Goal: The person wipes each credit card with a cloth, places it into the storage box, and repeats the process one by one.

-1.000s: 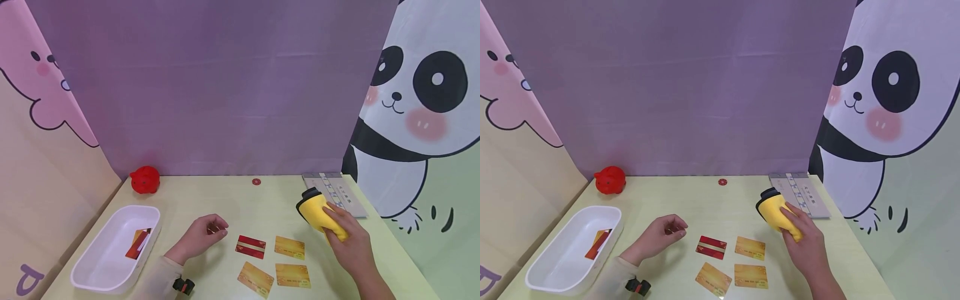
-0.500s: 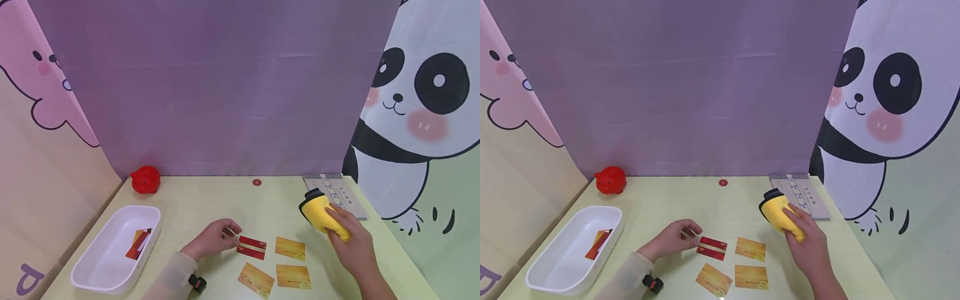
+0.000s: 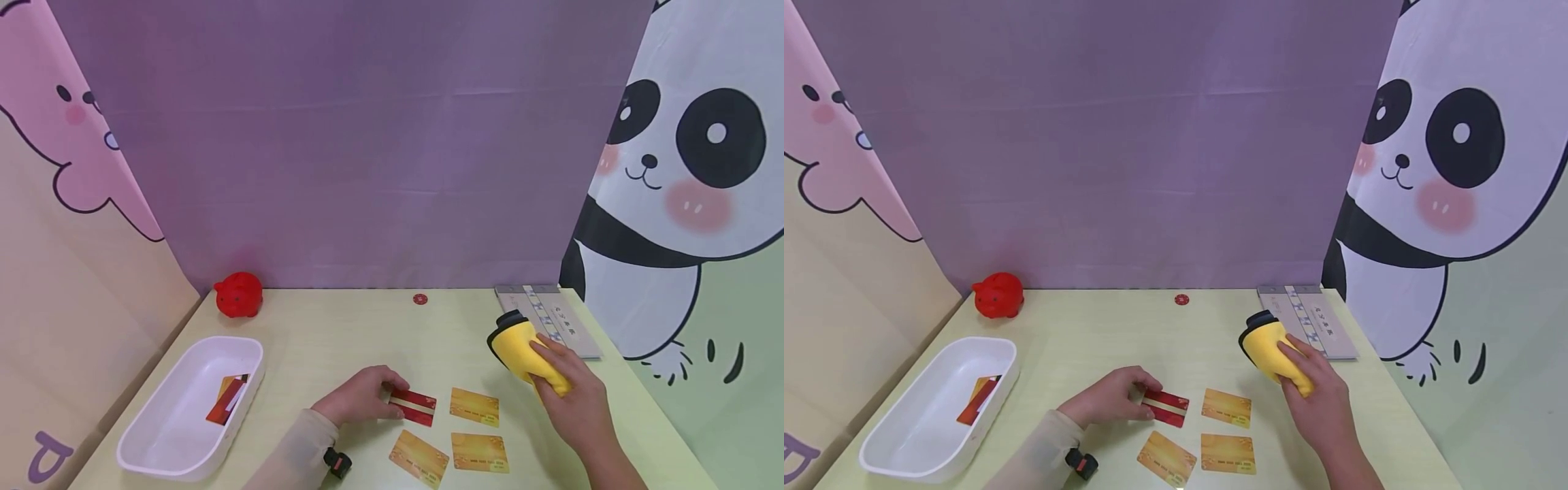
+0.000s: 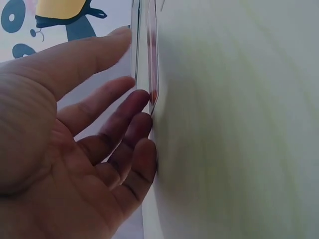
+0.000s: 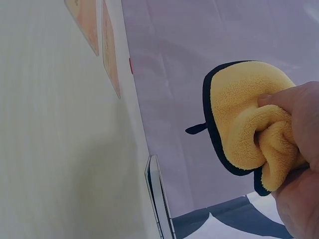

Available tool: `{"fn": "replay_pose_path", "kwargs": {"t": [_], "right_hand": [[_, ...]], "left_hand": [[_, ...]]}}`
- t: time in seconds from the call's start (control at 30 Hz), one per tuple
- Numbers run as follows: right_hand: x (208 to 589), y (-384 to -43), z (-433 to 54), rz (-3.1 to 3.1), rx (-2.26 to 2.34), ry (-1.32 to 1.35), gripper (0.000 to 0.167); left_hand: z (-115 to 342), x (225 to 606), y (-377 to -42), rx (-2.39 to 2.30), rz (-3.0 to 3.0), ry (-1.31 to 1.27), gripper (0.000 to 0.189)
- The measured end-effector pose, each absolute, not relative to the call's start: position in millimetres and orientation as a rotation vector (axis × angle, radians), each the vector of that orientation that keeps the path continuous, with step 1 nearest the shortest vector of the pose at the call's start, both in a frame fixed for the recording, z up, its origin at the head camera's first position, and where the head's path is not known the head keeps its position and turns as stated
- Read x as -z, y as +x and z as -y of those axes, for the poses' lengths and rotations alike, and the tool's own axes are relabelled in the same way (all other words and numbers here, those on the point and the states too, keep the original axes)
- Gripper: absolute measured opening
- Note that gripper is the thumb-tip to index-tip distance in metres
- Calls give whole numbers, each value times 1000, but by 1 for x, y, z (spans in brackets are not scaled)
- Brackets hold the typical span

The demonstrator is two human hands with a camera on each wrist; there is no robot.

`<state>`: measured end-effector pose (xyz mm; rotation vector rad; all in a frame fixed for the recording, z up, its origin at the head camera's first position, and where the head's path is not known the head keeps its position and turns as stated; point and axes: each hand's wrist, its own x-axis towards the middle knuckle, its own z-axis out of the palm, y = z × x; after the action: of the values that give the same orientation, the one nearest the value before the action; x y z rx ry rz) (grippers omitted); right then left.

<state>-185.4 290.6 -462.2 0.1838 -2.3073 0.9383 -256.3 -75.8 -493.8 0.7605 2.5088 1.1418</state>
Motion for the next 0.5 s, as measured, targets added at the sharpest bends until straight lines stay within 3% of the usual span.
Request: {"fn": "replay_pose_path", "kwargs": {"t": [0.2, 0.5], "right_hand": [[464, -186, -290, 2305, -929, 199, 66], [464, -186, -289, 2316, -924, 221, 67]], "left_hand": [[68, 492, -254, -1078, -2550, 753, 47], [64, 491, -251, -1009, -2623, 713, 42]]}}
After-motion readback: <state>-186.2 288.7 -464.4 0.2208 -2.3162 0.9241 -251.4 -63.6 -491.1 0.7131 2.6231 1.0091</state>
